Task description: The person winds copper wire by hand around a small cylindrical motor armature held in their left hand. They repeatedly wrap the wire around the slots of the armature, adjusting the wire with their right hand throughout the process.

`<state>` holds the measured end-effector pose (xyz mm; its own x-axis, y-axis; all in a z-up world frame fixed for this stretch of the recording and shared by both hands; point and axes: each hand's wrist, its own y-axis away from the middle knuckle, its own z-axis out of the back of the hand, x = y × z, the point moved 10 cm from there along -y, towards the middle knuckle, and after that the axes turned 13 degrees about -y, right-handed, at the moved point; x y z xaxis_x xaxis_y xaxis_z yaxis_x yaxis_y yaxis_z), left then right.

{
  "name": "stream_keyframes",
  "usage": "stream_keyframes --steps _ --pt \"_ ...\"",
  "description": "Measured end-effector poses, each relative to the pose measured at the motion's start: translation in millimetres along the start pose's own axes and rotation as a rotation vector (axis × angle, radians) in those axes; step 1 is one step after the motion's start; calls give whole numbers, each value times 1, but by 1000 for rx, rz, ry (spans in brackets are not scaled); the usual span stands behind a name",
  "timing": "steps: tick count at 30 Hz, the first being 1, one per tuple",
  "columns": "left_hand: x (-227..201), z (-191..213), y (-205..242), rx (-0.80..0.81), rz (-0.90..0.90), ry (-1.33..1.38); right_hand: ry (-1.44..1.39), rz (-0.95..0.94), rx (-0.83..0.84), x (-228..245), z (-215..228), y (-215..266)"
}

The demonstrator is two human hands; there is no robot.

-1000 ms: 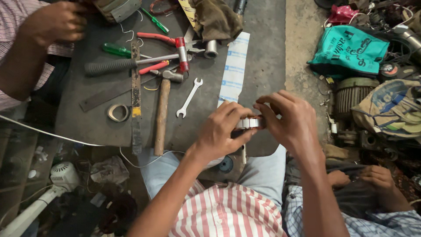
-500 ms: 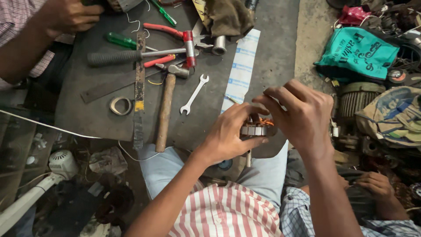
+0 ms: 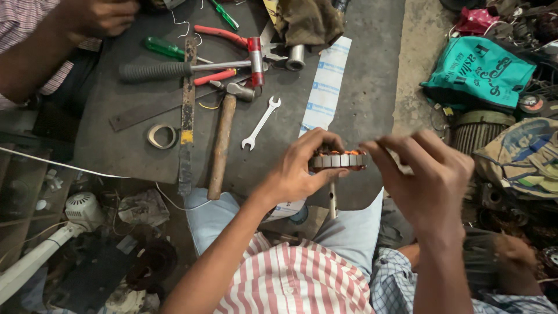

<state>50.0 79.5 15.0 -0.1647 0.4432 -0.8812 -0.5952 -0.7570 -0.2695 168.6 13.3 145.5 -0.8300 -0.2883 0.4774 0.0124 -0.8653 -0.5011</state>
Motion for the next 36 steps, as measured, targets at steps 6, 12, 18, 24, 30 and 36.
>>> stream_keyframes --steps 6,12,18,24,30,36 --pt "-5 5 3 -51 -25 -48 -99 -260 69 -4 7 36" --pt "-10 5 5 -53 -15 -55 -254 -377 156 -3 -13 59" --pt "-23 5 8 -84 -65 -140 -390 -444 115 1 -25 65" --pt "-29 6 12 -113 -97 -152 -442 -530 155 1 -37 70" --pt "-25 7 12 -104 -75 -148 -365 -560 152 -7 -27 78" --pt "-34 8 12 -128 -153 -142 -446 -728 63 -33 -30 84"
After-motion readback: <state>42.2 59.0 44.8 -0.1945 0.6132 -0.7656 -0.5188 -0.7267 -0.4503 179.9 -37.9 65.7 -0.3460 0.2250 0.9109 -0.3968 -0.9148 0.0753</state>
